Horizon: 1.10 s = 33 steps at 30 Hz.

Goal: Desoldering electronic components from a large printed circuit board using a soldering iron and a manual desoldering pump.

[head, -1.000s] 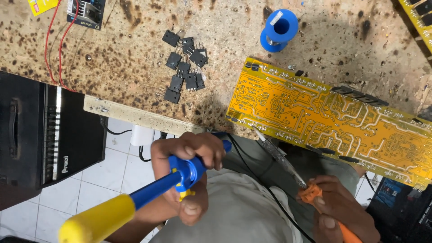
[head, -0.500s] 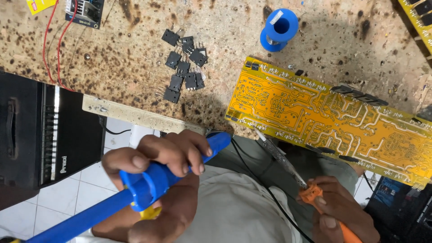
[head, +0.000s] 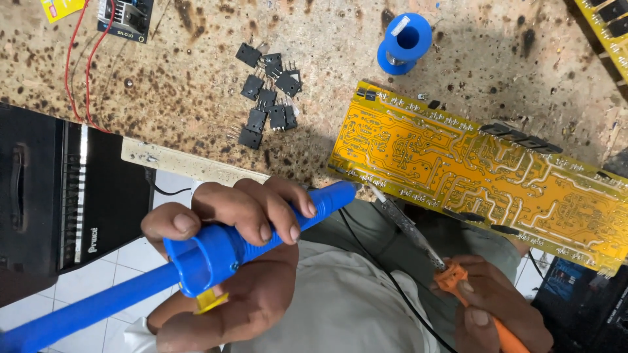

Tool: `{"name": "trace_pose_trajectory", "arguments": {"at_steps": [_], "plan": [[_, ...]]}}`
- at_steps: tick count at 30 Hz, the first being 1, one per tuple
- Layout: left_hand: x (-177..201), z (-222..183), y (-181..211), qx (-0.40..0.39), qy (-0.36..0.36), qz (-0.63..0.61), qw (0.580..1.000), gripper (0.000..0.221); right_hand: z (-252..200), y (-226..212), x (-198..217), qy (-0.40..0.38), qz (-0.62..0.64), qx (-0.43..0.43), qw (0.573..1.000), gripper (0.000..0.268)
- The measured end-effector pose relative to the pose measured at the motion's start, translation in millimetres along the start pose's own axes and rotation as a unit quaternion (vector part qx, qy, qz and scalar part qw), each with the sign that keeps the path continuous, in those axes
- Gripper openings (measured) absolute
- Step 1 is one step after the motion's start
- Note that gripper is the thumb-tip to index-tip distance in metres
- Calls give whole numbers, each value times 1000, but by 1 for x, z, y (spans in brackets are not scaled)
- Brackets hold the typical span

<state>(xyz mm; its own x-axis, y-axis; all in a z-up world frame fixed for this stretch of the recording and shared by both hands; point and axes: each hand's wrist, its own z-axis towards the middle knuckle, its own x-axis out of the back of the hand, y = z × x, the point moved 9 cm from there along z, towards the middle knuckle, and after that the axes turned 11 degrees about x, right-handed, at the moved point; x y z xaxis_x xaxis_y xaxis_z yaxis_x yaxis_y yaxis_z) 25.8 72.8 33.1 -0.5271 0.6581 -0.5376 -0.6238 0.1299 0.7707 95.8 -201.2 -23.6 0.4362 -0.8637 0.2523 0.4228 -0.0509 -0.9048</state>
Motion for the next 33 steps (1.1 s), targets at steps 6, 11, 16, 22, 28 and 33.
{"name": "trace_pose_trajectory", "arguments": {"at_steps": [6,11,16,22,28,33], "plan": [[0,-2,6,2,-4,-17,1000,50,-29,25,22,-1,0,-30,1000,26],[3,-15,4,150,18,-92,984,52,-81,76,17,146,173,-509,830,43],[-8,-19,-2,163,15,-124,979,54,7,-3,-25,-95,-108,145,979,42],[-11,-22,-3,197,13,-152,969,53,0,-1,-35,-62,-107,164,979,39],[-5,-24,-7,219,-4,-183,958,56,-11,2,-29,-59,-103,173,978,42],[1,-25,-4,223,-12,-188,956,61,-27,2,-19,-1,-121,152,981,36]]}}
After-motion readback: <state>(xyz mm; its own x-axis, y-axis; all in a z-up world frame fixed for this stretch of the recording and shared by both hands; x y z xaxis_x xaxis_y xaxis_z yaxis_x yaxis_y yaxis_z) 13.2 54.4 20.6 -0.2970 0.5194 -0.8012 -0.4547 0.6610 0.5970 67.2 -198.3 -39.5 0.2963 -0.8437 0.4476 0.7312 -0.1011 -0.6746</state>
